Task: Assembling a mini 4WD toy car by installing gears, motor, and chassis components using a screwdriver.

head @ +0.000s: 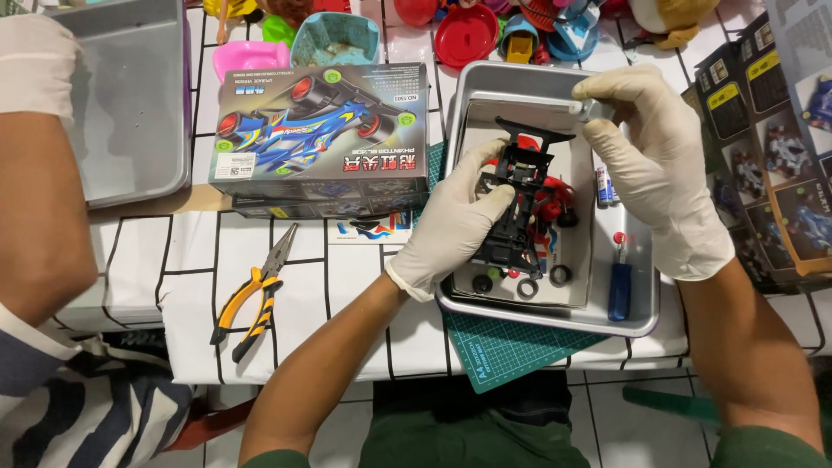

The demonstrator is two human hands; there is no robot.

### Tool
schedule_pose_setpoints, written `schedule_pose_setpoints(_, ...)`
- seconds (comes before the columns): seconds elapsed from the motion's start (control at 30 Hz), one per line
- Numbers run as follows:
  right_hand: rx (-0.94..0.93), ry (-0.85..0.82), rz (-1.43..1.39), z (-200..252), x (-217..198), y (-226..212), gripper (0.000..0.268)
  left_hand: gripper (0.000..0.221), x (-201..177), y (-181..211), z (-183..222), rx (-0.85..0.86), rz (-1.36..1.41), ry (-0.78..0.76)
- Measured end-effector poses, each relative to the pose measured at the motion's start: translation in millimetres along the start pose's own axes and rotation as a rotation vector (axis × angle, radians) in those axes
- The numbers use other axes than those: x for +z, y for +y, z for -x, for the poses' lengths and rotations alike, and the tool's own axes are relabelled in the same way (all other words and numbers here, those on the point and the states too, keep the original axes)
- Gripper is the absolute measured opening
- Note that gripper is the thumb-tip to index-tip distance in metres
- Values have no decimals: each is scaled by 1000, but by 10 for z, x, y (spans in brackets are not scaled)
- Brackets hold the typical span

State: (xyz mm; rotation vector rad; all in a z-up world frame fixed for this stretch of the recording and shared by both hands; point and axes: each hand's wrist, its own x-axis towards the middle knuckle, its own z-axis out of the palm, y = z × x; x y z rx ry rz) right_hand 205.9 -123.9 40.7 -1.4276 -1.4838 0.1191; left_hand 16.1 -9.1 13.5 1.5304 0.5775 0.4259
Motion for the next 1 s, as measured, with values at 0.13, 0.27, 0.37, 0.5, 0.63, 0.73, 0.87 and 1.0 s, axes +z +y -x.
schedule_pose_setpoints(0.13, 105, 56, -119, 25, 109, -106, 29, 51, 17, 5, 2, 4, 92, 6)
schedule_pose_setpoints(0.27, 140, -40, -99, 16, 165, -233, 26, 44, 19, -33, -21, -6, 80, 45)
schedule_pose_setpoints(0.37, 225, -110, -97, 17, 211, -268, 25, 42, 15, -55, -28, 9, 76, 61)
schedule_pose_setpoints(0.5, 122, -140, -102, 21, 222, -267, 17, 44, 14, -65, -33, 5, 130, 68)
schedule_pose_setpoints(0.63, -70, -78, 78, 25, 247, -282, 18, 37, -7, -63, -27, 18, 72, 59)
schedule_pose_setpoints(0.73, -182, -62, 97, 49, 271, -244, 22, 38, -12, -38, -13, 28, 54, 50)
schedule_pose_setpoints(0.87, -262, -47, 204, 68, 323, -196, 20, 37, -4, -29, -16, 6, 93, 47)
schedule_pose_setpoints(1.0, -287, -66, 203, 73, 337, -158, 19, 34, -4, -59, -32, 23, 90, 60)
